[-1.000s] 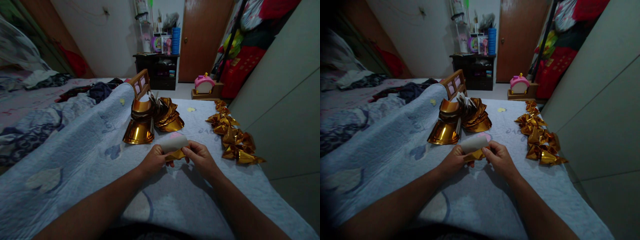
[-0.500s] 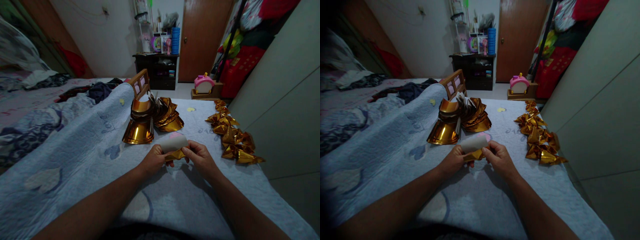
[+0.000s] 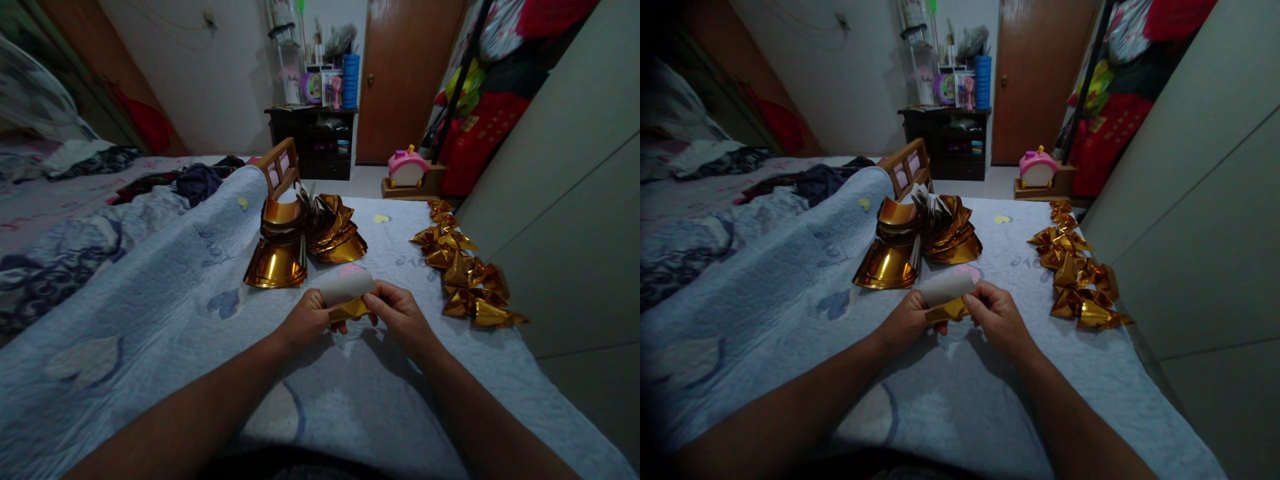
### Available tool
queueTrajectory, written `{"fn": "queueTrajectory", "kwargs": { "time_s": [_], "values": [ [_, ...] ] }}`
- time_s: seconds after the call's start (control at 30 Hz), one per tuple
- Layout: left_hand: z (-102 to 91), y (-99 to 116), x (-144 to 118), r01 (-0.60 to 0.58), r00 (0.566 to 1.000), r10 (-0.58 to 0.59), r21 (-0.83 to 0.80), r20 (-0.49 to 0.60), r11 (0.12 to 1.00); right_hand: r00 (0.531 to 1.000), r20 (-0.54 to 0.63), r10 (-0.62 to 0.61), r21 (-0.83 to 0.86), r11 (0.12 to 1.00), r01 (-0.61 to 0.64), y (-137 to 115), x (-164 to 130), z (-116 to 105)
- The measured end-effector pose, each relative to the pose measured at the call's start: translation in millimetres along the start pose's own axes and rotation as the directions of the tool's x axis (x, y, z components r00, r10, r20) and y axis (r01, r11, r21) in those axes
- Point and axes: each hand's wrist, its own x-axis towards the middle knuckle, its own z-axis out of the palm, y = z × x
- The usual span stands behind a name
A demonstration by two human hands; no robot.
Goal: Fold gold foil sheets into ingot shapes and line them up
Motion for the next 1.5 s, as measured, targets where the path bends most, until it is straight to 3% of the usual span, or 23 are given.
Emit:
{"fn": "queueTrajectory", "kwargs": {
  "time_s": [0.3, 0.57, 0.7, 0.83, 1.07, 1.5],
  "values": [
    [-0.4, -2, 0, 0.003, 1.000, -0.003, 0.006, -0.001, 1.000, 1.000, -0.011, -0.013, -0.003, 1.000, 0.013, -1, 0, 1],
    [-0.2, -9, -1, -0.045, 0.999, 0.047, -0.231, 0.004, 0.972, 0.993, -0.112, -0.024, -0.063, 0.998, 0.017, -2, 2, 2],
    [1.5, -6, 0, -0.061, 0.998, 0.061, -0.124, -0.005, 0.990, 0.989, -0.140, -0.041, -0.122, 0.992, 0.024, -1, 2, 6],
    [7.2, -1, 2, -0.034, 0.990, 0.034, 0.006, -0.134, 0.999, 0.988, -0.151, -0.015, -0.151, 0.989, -0.008, 1, 2, 9],
    [10.7, -2, 3, -0.071, 0.981, 0.060, -0.056, -0.182, 0.996, 0.989, -0.149, -0.007, -0.171, 0.985, -0.019, 3, 2, 9],
    [4.7, -2, 5, -0.073, 0.965, 0.070, -0.002, -0.251, 0.997, 0.977, -0.188, 0.102, 0.016, 0.995, -0.101, 3, 3, 7]
  ]
}}
